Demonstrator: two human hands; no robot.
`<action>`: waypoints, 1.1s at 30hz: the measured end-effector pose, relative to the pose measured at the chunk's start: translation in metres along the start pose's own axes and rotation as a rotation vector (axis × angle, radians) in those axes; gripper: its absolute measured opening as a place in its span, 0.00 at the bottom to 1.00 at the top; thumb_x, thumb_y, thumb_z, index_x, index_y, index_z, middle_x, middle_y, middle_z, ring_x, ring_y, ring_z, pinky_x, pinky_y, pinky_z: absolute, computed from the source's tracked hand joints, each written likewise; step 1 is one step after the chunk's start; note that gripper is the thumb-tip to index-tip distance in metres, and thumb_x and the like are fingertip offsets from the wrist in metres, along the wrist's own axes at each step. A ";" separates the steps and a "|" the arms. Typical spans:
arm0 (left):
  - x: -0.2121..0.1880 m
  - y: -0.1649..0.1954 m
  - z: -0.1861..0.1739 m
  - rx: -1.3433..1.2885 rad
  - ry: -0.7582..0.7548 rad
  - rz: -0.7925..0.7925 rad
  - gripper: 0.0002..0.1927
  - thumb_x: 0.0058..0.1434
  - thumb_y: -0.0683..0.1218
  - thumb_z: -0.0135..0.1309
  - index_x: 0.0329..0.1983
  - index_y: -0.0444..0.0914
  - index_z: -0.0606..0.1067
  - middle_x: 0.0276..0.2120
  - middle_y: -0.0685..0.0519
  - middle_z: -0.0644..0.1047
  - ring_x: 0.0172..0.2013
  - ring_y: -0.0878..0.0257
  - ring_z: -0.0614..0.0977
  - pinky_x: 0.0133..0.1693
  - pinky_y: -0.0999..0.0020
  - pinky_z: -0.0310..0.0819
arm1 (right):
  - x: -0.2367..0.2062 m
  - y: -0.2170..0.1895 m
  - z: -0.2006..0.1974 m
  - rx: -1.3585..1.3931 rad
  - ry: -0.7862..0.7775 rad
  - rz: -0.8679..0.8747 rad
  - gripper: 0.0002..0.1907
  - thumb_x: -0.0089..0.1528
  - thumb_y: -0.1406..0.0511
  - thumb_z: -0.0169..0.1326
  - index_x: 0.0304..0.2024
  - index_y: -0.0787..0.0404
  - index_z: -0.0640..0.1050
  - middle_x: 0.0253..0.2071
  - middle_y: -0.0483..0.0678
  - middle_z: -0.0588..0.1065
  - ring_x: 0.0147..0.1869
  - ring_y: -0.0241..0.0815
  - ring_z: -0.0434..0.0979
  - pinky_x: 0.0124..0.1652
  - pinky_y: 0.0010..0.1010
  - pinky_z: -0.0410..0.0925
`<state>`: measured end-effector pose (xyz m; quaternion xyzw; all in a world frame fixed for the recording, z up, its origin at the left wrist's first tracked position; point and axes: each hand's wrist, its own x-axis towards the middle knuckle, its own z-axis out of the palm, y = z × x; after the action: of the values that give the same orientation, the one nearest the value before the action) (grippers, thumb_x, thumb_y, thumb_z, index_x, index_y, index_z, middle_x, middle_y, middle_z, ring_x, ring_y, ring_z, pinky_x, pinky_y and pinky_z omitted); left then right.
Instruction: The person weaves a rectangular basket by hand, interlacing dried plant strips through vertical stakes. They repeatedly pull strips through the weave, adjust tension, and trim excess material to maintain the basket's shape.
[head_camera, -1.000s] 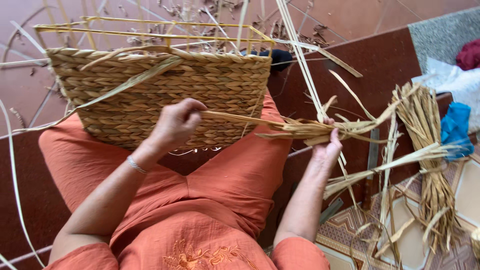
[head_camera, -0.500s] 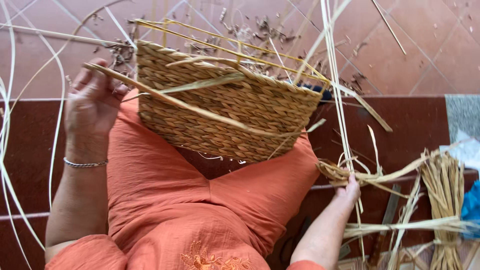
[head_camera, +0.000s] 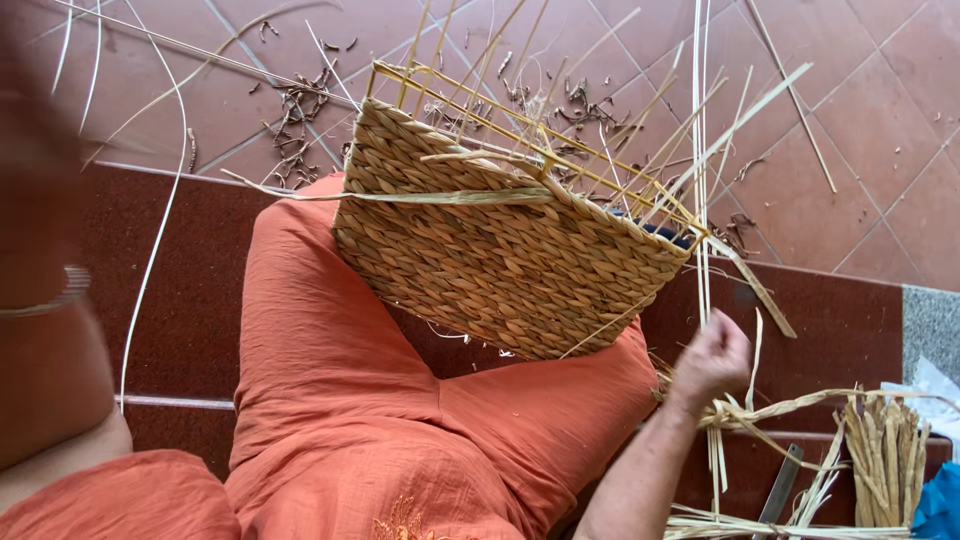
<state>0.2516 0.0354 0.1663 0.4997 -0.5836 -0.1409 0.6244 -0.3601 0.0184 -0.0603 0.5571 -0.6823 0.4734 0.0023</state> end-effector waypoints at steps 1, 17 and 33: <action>-0.003 -0.009 0.022 0.099 -0.090 0.060 0.03 0.73 0.40 0.55 0.46 0.35 0.76 0.39 0.49 0.76 0.40 0.58 0.79 0.42 0.61 0.77 | 0.004 -0.026 0.018 0.120 -0.070 -0.046 0.05 0.71 0.70 0.58 0.48 0.66 0.81 0.41 0.53 0.81 0.40 0.40 0.83 0.36 0.24 0.78; -0.063 -0.134 0.278 0.430 -0.482 0.422 0.04 0.60 0.44 0.57 0.37 0.41 0.76 0.40 0.52 0.75 0.50 0.52 0.73 0.52 0.56 0.64 | 0.027 -0.200 0.143 0.283 -0.543 -0.364 0.10 0.67 0.71 0.59 0.51 0.62 0.81 0.48 0.51 0.81 0.46 0.42 0.84 0.45 0.32 0.77; -0.102 -0.121 0.240 0.709 -0.466 0.503 0.20 0.58 0.44 0.53 0.54 0.33 0.72 0.46 0.47 0.71 0.49 0.53 0.72 0.50 0.58 0.66 | 0.030 -0.193 0.178 0.039 -0.448 -0.695 0.09 0.62 0.73 0.62 0.45 0.59 0.82 0.41 0.51 0.80 0.44 0.46 0.82 0.43 0.35 0.76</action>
<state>0.0635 -0.0534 -0.0320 0.4803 -0.8222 0.1134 0.2836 -0.1311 -0.1064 -0.0189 0.8435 -0.4280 0.3245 0.0030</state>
